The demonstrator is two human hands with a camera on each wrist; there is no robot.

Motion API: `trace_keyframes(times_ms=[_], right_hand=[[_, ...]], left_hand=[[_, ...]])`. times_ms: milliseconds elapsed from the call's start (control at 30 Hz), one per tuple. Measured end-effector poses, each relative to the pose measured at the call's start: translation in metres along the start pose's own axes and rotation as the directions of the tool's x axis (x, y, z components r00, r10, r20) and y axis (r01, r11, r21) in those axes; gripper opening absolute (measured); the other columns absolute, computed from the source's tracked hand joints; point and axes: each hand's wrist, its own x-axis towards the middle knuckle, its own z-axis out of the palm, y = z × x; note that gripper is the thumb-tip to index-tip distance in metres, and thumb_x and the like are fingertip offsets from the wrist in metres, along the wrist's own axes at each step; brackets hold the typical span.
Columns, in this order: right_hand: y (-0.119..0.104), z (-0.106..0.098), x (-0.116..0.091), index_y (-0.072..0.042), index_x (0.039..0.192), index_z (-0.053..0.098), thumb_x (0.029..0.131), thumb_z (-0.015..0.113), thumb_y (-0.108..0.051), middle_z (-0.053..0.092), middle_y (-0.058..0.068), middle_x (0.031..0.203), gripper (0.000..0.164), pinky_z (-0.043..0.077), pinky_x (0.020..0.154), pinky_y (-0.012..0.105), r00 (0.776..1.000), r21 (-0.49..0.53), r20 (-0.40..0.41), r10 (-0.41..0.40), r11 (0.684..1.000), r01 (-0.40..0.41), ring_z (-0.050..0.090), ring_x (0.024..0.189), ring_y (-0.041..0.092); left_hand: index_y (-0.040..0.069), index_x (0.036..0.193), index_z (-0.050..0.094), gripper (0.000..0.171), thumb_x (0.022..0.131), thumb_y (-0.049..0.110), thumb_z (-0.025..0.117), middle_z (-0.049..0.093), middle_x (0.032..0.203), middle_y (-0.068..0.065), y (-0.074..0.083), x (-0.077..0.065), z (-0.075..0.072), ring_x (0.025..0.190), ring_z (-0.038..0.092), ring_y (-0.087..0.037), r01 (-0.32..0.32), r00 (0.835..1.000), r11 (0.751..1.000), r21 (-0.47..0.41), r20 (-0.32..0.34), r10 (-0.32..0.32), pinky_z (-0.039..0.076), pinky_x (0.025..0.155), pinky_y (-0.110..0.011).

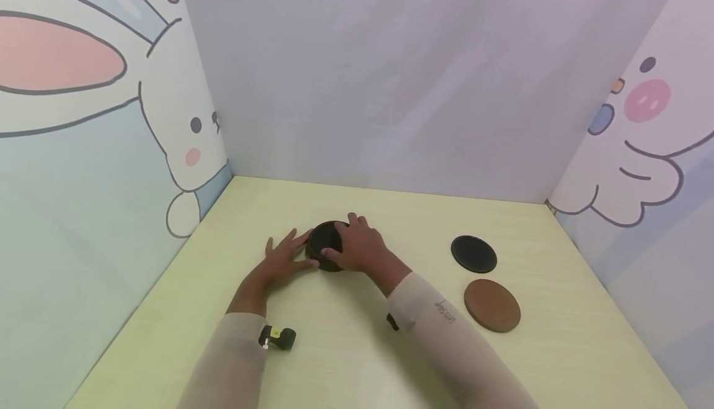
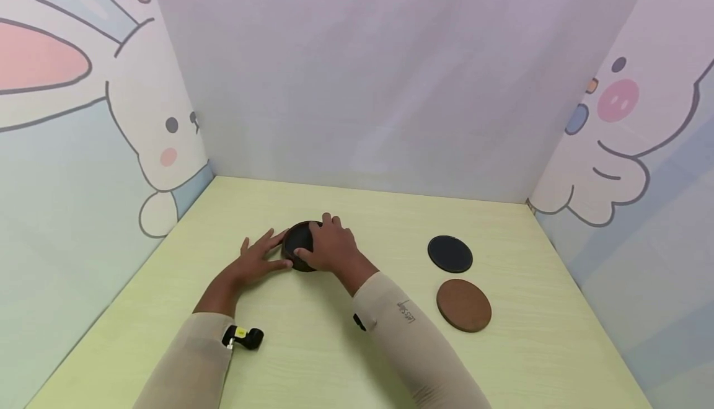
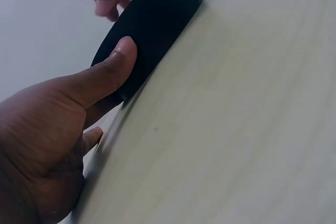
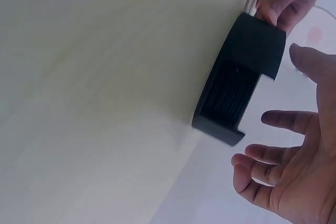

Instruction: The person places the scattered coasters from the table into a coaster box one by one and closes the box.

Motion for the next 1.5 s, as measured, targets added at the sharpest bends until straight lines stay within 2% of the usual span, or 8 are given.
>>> trace_keyframes(times_ms=[167, 367, 500, 867, 1233, 1367, 1500], right_hand=[[0.022, -0.004, -0.001, -0.015, 0.162, 0.051, 0.103, 0.054, -0.076, 0.046, 0.018, 0.164, 0.085, 0.062, 0.099, 0.06, 0.998, -0.015, 0.003, 0.066, 0.998, -0.066, 0.051, 0.145, 0.038], [0.051, -0.008, -0.007, -0.011, 0.162, 0.051, 0.101, 0.058, -0.074, 0.043, 0.024, 0.165, 0.088, 0.064, 0.092, 0.061, 0.991, 0.019, -0.002, 0.137, 0.99, -0.137, 0.051, 0.145, 0.044], [0.07, -0.009, -0.011, -0.009, 0.163, 0.049, 0.101, 0.058, -0.073, 0.041, 0.025, 0.166, 0.09, 0.062, 0.093, 0.062, 0.984, 0.046, 0.016, 0.178, 0.983, -0.178, 0.049, 0.145, 0.046], [0.126, -0.025, -0.03, -0.004, 0.164, 0.045, 0.101, 0.058, -0.071, 0.038, 0.031, 0.166, 0.093, 0.058, 0.097, 0.069, 0.957, 0.042, 0.073, 0.28, 0.958, -0.283, 0.046, 0.145, 0.053], [0.193, -0.039, -0.051, 0.0, 0.164, 0.043, 0.1, 0.061, -0.069, 0.038, 0.036, 0.163, 0.096, 0.053, 0.101, 0.074, 0.936, 0.023, 0.124, 0.329, 0.942, -0.334, 0.045, 0.142, 0.06], [0.217, -0.042, -0.061, 0.002, 0.16, 0.045, 0.099, 0.066, -0.062, 0.044, 0.035, 0.158, 0.09, 0.052, 0.104, 0.075, 0.94, 0.07, 0.122, 0.32, 0.941, -0.33, 0.048, 0.141, 0.059], [0.239, -0.042, -0.072, 0.005, 0.148, 0.052, 0.098, 0.073, -0.054, 0.052, 0.033, 0.147, 0.08, 0.054, 0.1, 0.07, 0.951, 0.127, 0.134, 0.279, 0.947, -0.296, 0.058, 0.129, 0.053]], left_hand=[[0.028, 0.175, 0.029, 0.097, 0.097, 0.063, 0.074, 0.028, 0.181, -0.014, 0.0, 0.0, 0.001, 0.172, 0.01, -0.043, 0.0, 1.0, 1.0, -0.007, 0.003, 0.0, -0.021, 0.131, -0.073], [0.024, 0.174, 0.03, 0.098, 0.097, 0.061, 0.076, 0.03, 0.18, -0.015, -0.002, 0.003, 0.0, 0.172, 0.01, -0.045, -0.011, 1.0, 1.0, 0.0, 0.002, 0.011, -0.019, 0.13, -0.076], [0.022, 0.174, 0.03, 0.098, 0.097, 0.059, 0.077, 0.03, 0.18, -0.016, -0.003, 0.003, 0.0, 0.172, 0.011, -0.045, -0.013, 1.0, 1.0, 0.009, 0.001, 0.013, -0.018, 0.13, -0.077], [0.023, 0.174, 0.029, 0.098, 0.097, 0.06, 0.076, 0.029, 0.181, -0.015, -0.001, 0.001, 0.0, 0.172, 0.009, -0.044, -0.006, 1.0, 1.0, -0.009, -0.003, 0.006, -0.02, 0.13, -0.075], [0.024, 0.174, 0.03, 0.1, 0.095, 0.064, 0.076, 0.029, 0.18, -0.015, 0.0, 0.001, -0.001, 0.172, 0.01, -0.044, -0.015, 1.0, 1.0, -0.016, -0.004, 0.015, -0.02, 0.13, -0.075], [0.024, 0.174, 0.03, 0.099, 0.096, 0.063, 0.076, 0.03, 0.181, -0.015, 0.001, 0.002, 0.0, 0.172, 0.01, -0.044, -0.014, 1.0, 1.0, -0.016, -0.004, 0.014, -0.02, 0.13, -0.075], [0.024, 0.174, 0.03, 0.098, 0.097, 0.061, 0.076, 0.029, 0.181, -0.015, 0.001, 0.002, 0.0, 0.172, 0.011, -0.044, -0.015, 1.0, 1.0, -0.008, -0.004, 0.015, -0.019, 0.13, -0.075]])
